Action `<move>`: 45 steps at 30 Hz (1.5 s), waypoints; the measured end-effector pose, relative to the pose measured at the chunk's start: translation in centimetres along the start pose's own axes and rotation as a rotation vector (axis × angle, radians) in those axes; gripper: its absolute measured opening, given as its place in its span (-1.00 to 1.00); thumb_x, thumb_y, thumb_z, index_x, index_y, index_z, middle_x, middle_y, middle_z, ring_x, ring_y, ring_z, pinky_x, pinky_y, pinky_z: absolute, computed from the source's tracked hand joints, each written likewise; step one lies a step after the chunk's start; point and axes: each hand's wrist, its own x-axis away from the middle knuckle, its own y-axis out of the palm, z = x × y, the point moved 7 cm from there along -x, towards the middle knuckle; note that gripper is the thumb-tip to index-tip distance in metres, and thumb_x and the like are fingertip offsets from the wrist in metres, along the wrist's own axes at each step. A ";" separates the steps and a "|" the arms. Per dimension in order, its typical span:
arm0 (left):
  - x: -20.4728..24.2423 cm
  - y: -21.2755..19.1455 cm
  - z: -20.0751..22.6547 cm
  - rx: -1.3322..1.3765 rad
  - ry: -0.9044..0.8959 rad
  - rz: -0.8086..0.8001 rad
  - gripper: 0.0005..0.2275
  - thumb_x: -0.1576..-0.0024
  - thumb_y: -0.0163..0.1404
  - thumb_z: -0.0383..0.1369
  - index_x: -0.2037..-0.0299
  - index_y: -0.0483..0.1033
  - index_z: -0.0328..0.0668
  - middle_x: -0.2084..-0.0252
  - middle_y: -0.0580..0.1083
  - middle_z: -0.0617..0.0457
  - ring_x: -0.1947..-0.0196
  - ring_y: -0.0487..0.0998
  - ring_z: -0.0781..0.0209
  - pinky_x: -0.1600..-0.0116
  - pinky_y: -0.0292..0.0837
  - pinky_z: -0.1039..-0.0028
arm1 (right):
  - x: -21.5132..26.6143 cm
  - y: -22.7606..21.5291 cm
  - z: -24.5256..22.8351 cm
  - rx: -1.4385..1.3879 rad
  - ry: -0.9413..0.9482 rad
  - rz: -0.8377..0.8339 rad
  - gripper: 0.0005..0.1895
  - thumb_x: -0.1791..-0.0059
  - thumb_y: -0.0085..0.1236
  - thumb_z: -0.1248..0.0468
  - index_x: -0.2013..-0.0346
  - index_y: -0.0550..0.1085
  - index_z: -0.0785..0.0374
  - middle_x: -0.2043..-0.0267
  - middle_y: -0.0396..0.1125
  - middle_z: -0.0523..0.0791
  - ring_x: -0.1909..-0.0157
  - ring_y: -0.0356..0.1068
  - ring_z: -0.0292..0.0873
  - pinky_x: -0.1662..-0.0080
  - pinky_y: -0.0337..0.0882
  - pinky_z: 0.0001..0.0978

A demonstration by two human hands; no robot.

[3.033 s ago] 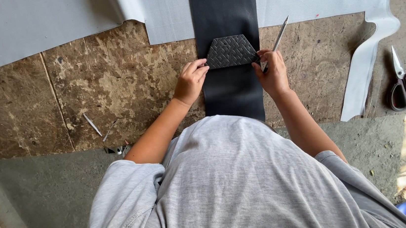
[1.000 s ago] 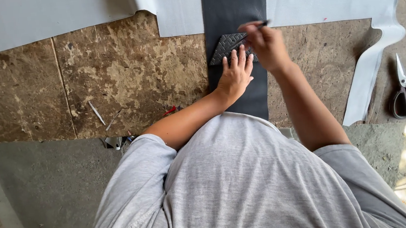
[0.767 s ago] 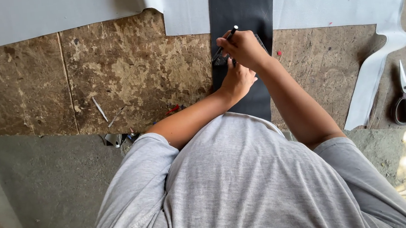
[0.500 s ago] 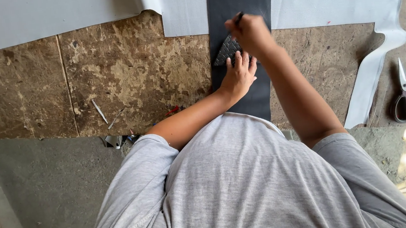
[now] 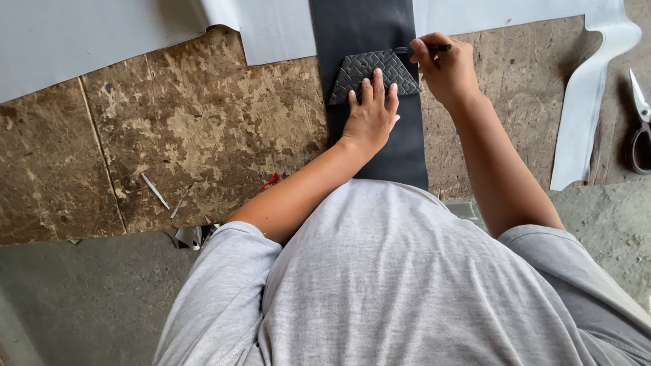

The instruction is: The person measures a black sheet of material with a yellow tape measure and then uses a textured template to trace outlines onto the sheet with a pen. The person repeatedly repositions the template along the material to mark multiple sections.

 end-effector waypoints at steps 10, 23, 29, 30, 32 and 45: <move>-4.4 0.7 -4.7 0.413 0.031 0.181 -0.74 0.07 0.32 -0.20 0.21 0.61 0.07 0.05 0.38 0.04 0.04 0.41 0.01 0.27 0.66 0.29 | 11.5 -4.7 0.7 0.072 0.085 0.168 -0.76 -0.24 0.11 0.27 0.22 0.52 0.41 0.42 0.46 0.13 0.47 0.47 0.07 0.51 0.49 -0.19; 7.6 -4.0 -5.6 1.322 -0.747 -0.221 -0.48 -0.23 0.09 -0.22 -0.28 0.09 -0.13 -0.11 0.39 -0.35 0.23 0.68 -0.24 0.22 0.71 0.20 | 17.8 0.8 -2.3 0.271 0.060 0.168 -0.57 0.01 0.39 0.01 0.11 0.36 0.16 0.09 0.49 0.00 0.10 0.47 0.12 0.15 0.47 -0.02; 15.1 -2.7 -3.0 1.681 -0.883 -0.643 -0.63 -0.24 0.05 -0.19 -0.06 0.32 -0.35 0.14 0.51 -0.38 0.36 0.69 -0.17 0.31 0.69 0.22 | 18.4 5.7 -2.5 0.369 -0.184 -0.047 -0.33 0.23 0.46 -0.06 0.09 0.28 0.18 -0.31 0.30 0.03 -0.27 0.29 0.16 -0.12 0.39 0.07; 15.7 -3.9 -3.4 1.480 -0.732 -0.799 -0.67 -0.23 0.01 -0.11 0.17 0.57 -0.29 0.32 0.65 -0.20 0.42 0.72 0.08 0.37 0.64 0.38 | 18.3 6.4 -1.5 0.381 -0.160 -0.157 -0.32 0.29 0.49 0.06 0.06 0.27 0.16 -0.38 0.24 0.02 -0.34 0.22 0.19 -0.18 0.34 0.14; 14.6 -4.3 -7.1 1.132 -0.532 -0.456 -0.79 -0.18 0.08 -0.15 0.19 0.56 -0.09 0.36 0.60 -0.06 0.38 0.69 0.01 0.37 0.60 0.26 | 18.7 6.8 -1.9 0.364 -0.206 -0.160 -0.32 0.28 0.48 -0.01 0.08 0.28 0.16 -0.37 0.25 0.04 -0.34 0.22 0.20 -0.21 0.30 0.14; 10.2 -3.0 -8.5 0.420 -0.076 0.242 -0.42 0.01 0.33 -0.14 -0.22 0.47 -0.02 -0.21 0.37 -0.02 -0.20 0.40 -0.02 -0.13 0.48 0.19 | 13.1 8.3 -0.8 0.098 -0.336 -0.205 -0.42 0.19 0.48 0.12 0.08 0.30 0.23 -0.37 0.23 0.14 -0.42 0.14 0.33 -0.29 0.13 0.40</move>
